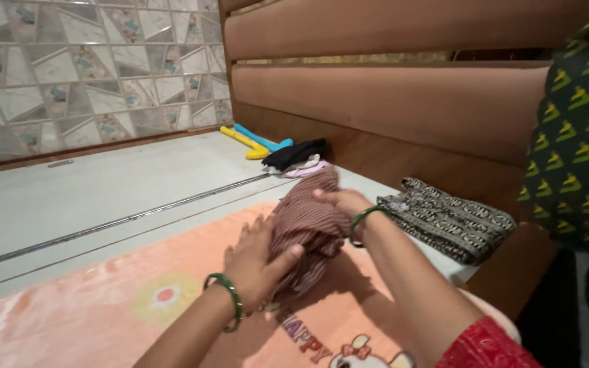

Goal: The person picks up a shirt and a dress from a pile and folds them on a bed.

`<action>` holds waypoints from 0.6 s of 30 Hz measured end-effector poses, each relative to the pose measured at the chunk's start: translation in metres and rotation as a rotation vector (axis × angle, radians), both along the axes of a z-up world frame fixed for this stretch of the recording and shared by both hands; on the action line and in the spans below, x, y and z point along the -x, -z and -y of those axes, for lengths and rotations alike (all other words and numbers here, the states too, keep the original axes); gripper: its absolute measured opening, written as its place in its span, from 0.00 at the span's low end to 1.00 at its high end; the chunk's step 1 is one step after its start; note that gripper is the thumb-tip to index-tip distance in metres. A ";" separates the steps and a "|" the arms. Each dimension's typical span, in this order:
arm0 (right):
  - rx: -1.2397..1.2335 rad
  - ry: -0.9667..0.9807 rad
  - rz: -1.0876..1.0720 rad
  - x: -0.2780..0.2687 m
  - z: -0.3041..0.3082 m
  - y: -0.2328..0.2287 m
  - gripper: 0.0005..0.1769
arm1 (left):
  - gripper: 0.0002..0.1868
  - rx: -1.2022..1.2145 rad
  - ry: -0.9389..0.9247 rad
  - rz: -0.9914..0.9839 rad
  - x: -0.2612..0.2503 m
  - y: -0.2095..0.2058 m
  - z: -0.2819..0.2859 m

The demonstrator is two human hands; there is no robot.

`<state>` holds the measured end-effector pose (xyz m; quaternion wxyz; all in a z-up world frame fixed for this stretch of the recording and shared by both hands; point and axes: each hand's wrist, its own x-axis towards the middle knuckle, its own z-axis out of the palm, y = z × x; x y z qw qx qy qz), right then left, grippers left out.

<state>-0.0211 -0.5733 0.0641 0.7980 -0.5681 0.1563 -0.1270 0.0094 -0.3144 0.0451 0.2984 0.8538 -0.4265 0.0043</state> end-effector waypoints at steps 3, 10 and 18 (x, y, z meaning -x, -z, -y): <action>-0.025 0.265 0.150 0.026 0.057 -0.018 0.19 | 0.55 -0.108 0.070 0.004 0.024 -0.011 0.032; 0.260 0.998 0.021 0.126 0.242 0.042 0.30 | 0.56 -0.276 0.313 0.068 0.084 -0.008 0.109; 0.786 1.071 -0.768 0.161 0.321 0.127 0.70 | 0.57 -0.365 0.474 0.046 0.114 0.027 0.118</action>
